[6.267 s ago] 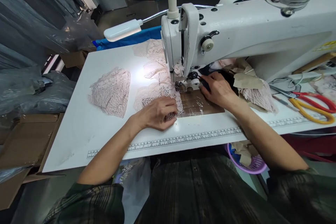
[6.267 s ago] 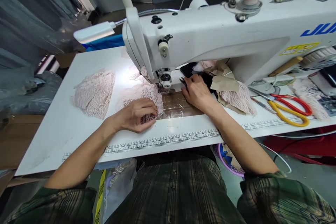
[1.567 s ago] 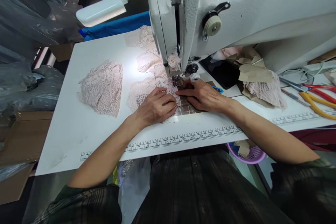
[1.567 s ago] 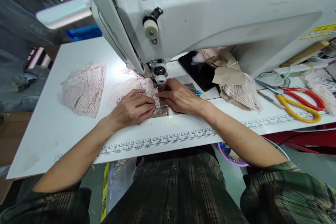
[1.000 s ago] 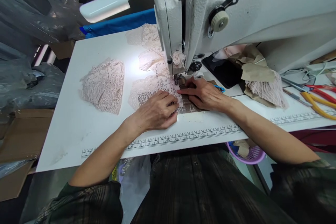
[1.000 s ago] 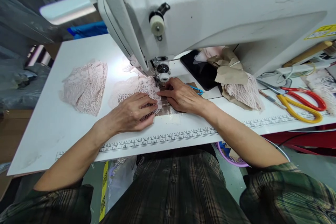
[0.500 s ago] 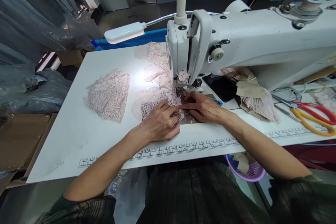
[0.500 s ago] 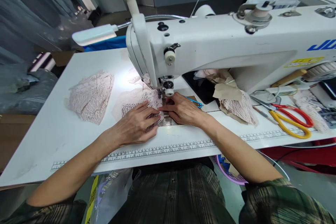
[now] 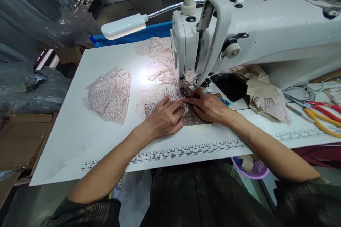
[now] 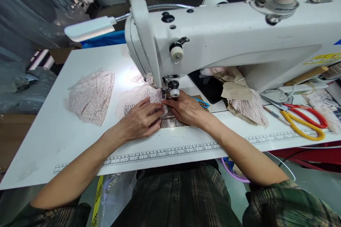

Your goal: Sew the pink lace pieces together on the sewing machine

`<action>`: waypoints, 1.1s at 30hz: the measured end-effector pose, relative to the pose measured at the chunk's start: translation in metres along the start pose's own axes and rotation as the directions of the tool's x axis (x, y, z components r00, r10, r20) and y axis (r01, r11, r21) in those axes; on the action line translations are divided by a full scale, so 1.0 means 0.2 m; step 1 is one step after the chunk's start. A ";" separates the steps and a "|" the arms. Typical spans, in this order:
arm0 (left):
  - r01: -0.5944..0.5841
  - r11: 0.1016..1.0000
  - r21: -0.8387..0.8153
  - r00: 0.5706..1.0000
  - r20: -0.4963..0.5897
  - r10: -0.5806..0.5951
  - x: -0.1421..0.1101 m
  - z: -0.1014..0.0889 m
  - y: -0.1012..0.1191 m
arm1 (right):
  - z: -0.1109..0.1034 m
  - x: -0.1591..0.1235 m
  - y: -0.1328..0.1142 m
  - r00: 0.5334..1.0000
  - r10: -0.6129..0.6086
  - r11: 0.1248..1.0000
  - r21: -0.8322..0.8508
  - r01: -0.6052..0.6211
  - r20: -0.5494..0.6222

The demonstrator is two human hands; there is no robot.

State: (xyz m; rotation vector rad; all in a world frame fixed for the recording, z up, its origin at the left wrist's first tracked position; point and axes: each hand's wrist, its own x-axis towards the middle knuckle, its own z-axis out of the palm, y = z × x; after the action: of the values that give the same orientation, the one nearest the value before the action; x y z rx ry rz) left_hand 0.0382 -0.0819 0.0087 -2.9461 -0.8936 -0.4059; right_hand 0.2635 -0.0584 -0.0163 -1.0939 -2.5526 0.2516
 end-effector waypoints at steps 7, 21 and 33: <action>-0.010 0.988 -0.156 0.988 -0.157 -0.014 0.00 0.08 -0.10 | 0.01 -0.01 0.00 0.999 0.025 0.999 0.048 -0.023 -0.047; -0.016 0.989 -0.147 0.995 -0.098 0.001 -0.01 0.06 -0.12 | -0.03 -0.04 -0.01 0.965 0.161 0.977 0.174 -0.126 -0.207; -0.096 0.995 0.015 0.994 -0.052 0.097 0.01 0.02 -0.06 | 0.00 -0.05 0.01 0.992 -0.012 0.994 0.110 0.026 -0.127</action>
State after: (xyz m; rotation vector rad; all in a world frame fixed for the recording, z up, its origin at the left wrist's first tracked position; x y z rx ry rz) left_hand 0.0334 -0.0704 0.0042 -2.9372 -0.7415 -0.4679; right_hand 0.2711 -0.0650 -0.0198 -1.0105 -2.4060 0.3059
